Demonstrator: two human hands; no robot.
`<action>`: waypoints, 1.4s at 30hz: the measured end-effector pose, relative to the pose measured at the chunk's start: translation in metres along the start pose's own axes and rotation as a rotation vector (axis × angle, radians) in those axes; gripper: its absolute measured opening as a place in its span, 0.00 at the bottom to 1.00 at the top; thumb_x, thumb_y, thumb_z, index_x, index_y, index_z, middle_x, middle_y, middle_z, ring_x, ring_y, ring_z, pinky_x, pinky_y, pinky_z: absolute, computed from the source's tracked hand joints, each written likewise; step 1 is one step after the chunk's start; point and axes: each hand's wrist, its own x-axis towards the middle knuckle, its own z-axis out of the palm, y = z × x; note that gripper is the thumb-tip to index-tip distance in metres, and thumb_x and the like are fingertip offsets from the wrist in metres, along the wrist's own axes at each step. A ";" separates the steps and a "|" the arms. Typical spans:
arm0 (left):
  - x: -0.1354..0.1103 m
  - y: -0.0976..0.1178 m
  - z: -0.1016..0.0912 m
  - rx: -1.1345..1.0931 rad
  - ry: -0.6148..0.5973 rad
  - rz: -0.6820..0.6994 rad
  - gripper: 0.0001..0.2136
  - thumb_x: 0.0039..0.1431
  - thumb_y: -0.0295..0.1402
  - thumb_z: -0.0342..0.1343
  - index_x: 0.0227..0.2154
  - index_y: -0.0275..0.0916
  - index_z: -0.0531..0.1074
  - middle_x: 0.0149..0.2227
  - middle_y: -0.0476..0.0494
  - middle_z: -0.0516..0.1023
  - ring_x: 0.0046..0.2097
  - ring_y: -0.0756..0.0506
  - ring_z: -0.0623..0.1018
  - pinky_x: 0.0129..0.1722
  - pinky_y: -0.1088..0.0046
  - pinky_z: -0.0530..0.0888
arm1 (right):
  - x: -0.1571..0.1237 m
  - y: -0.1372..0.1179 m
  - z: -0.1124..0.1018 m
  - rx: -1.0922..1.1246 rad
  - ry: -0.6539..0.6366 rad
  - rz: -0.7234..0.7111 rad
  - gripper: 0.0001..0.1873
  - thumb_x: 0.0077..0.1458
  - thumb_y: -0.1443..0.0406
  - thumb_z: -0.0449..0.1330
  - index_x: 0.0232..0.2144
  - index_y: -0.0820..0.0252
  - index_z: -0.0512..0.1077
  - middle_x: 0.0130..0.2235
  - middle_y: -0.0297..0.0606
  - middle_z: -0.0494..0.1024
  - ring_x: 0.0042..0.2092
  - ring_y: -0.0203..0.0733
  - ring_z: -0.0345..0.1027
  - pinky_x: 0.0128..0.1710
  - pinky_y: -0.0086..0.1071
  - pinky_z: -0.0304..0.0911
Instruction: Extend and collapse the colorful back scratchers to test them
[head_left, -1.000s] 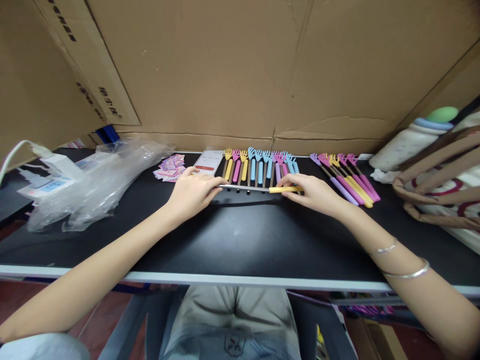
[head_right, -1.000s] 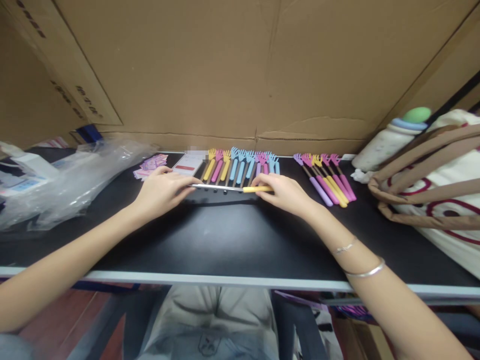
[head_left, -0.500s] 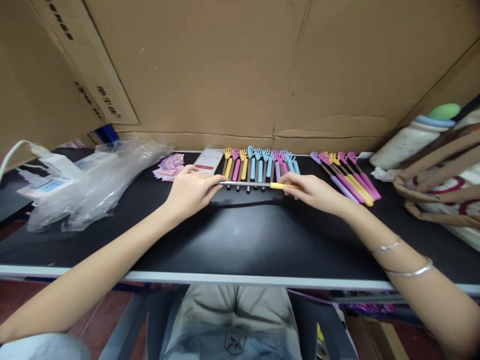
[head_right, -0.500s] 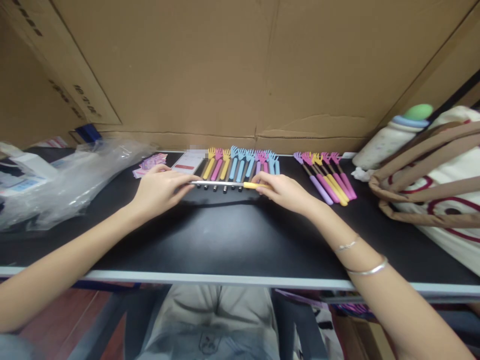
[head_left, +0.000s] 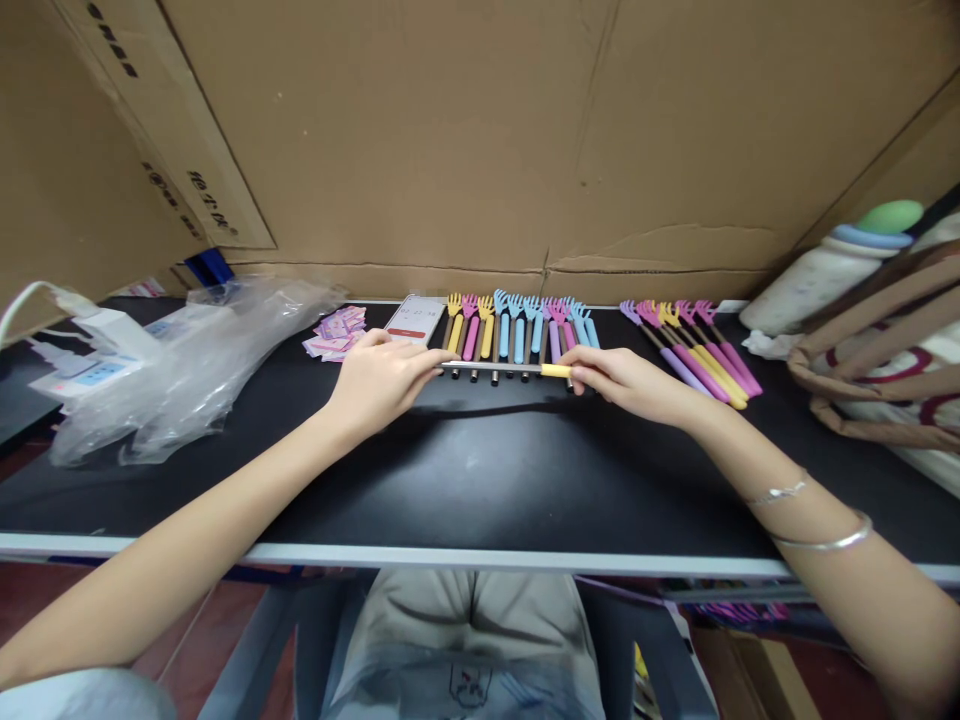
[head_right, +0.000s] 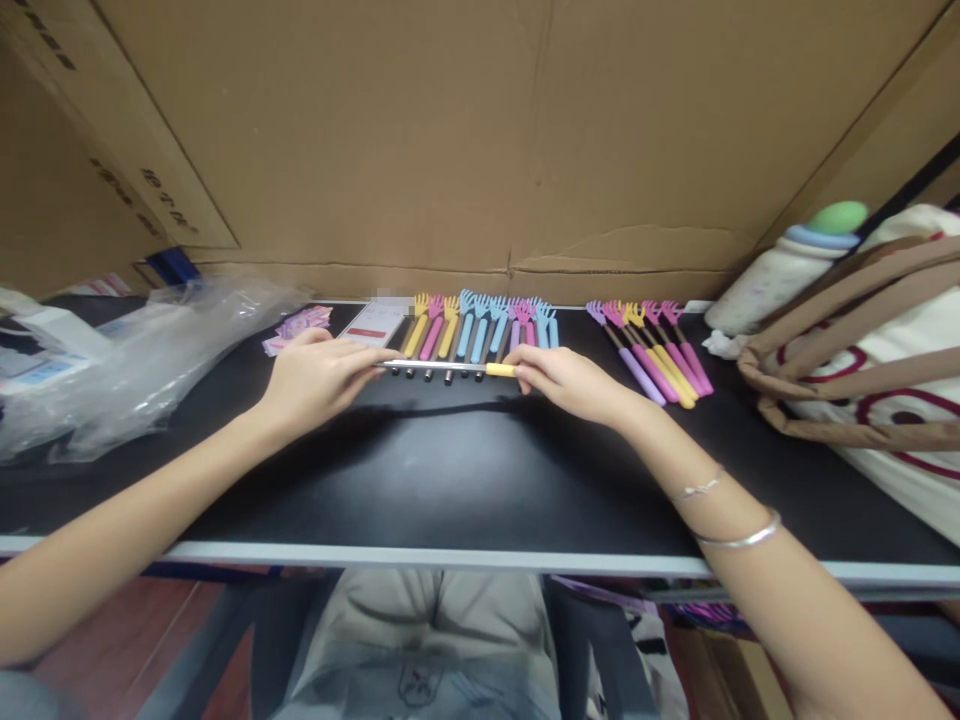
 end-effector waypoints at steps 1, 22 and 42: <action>0.000 0.000 0.000 -0.002 0.000 0.000 0.14 0.67 0.34 0.43 0.45 0.46 0.74 0.39 0.45 0.82 0.38 0.45 0.79 0.37 0.65 0.63 | 0.000 0.000 0.000 -0.003 0.003 0.001 0.16 0.63 0.57 0.44 0.40 0.57 0.68 0.31 0.35 0.75 0.29 0.36 0.64 0.32 0.29 0.56; -0.001 0.001 0.002 0.006 -0.018 0.021 0.14 0.67 0.37 0.43 0.43 0.46 0.74 0.37 0.46 0.82 0.37 0.45 0.79 0.38 0.66 0.63 | 0.000 0.001 0.001 -0.105 0.107 -0.036 0.11 0.58 0.59 0.52 0.40 0.56 0.69 0.35 0.38 0.77 0.34 0.41 0.69 0.34 0.31 0.58; -0.001 0.001 0.005 -0.012 0.046 0.061 0.11 0.67 0.35 0.46 0.42 0.44 0.73 0.36 0.47 0.82 0.37 0.46 0.79 0.38 0.67 0.62 | -0.001 0.000 0.007 -0.198 0.118 -0.036 0.08 0.55 0.64 0.55 0.40 0.54 0.67 0.37 0.34 0.76 0.35 0.38 0.68 0.33 0.28 0.57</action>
